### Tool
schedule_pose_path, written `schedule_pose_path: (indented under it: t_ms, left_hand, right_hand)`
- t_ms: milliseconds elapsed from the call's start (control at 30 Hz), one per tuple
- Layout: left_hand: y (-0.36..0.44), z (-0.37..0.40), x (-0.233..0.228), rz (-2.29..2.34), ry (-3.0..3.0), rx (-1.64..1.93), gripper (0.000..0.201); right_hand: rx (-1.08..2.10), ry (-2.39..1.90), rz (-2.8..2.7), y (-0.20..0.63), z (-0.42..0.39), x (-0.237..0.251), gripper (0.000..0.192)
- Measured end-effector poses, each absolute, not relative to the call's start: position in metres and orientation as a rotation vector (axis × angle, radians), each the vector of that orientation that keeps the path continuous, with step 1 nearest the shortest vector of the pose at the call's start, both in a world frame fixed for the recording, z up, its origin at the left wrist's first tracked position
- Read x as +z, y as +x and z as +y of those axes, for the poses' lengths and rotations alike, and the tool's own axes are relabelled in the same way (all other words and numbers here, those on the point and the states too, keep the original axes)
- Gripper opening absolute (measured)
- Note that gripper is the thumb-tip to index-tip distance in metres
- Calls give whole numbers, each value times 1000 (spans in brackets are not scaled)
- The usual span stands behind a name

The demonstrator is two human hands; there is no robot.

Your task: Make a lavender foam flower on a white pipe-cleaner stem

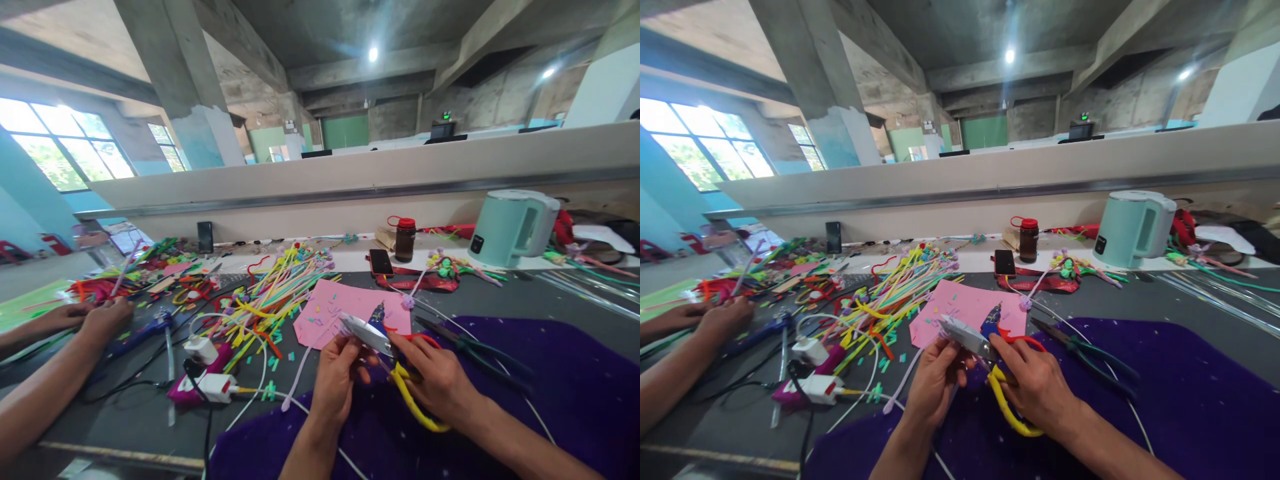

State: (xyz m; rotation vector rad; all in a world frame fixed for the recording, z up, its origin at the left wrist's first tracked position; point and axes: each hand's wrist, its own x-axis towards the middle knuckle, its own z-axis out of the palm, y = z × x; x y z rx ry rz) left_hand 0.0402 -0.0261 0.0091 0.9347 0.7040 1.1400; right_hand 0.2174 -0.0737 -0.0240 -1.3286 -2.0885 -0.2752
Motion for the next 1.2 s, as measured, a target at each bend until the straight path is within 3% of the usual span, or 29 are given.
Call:
schedule_pose_path:
  t_ms: [233, 467, 633, 900, 1200]
  left_hand:
    - [39, -25, 11, 720, 924, 1145, 21]
    - [32, -22, 15, 650, 816, 1091, 22]
    - [29, -21, 15, 624, 728, 1104, 23]
    - [28, -19, 15, 640, 716, 1173, 31]
    - [26, -19, 17, 557, 635, 1151, 22]
  right_hand:
    - [-276, -1297, -2057, 217, -73, -22, 53]
    - [303, -1338, -1782, 216, -73, -8, 46]
    - [514, -1360, -1691, 217, -70, -10, 44]
    - [577, -1364, -1706, 212, -72, -9, 44]
    - [574, -1374, -1757, 209, -78, -1, 45]
